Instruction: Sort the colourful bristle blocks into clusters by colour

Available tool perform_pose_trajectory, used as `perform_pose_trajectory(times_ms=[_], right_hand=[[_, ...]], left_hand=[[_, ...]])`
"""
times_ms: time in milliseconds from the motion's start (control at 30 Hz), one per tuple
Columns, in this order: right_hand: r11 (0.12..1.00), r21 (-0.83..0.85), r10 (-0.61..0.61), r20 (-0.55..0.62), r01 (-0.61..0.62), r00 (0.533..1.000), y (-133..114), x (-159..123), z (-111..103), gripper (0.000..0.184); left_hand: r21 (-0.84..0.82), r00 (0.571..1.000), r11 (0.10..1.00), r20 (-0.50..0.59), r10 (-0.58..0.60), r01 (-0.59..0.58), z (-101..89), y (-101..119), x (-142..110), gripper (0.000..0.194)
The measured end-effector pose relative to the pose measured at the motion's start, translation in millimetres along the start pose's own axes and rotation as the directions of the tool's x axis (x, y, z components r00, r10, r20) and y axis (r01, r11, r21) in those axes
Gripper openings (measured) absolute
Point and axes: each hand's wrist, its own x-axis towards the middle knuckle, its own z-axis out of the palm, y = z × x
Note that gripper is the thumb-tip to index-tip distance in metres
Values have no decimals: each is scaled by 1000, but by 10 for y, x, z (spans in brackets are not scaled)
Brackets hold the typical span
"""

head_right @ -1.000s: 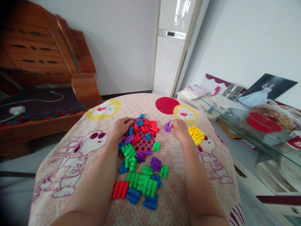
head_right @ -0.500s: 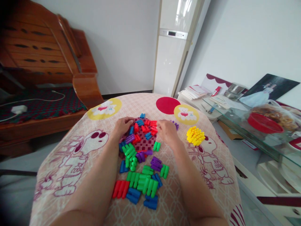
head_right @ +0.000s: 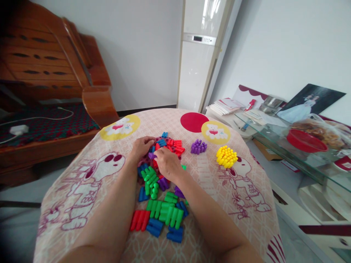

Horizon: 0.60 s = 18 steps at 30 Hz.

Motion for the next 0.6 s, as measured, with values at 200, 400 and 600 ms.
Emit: perform_pose_trajectory(times_ms=[200,400,600], right_hand=[[937,269,289,-230,-225,929,409,-36,-627,12],[868,276,487,-320,-412,813,936,-274,-1216,11],[823,-162,537,-89,-544,839,1122,-460,-1299,5]], left_hand=[[-9,1000,1000,-1,-21,21,1,0,0,31],[-30,1000,999,2,-31,31,4,5,2,31],[-27,1000,999,1,-28,28,-3,15,-1,30]])
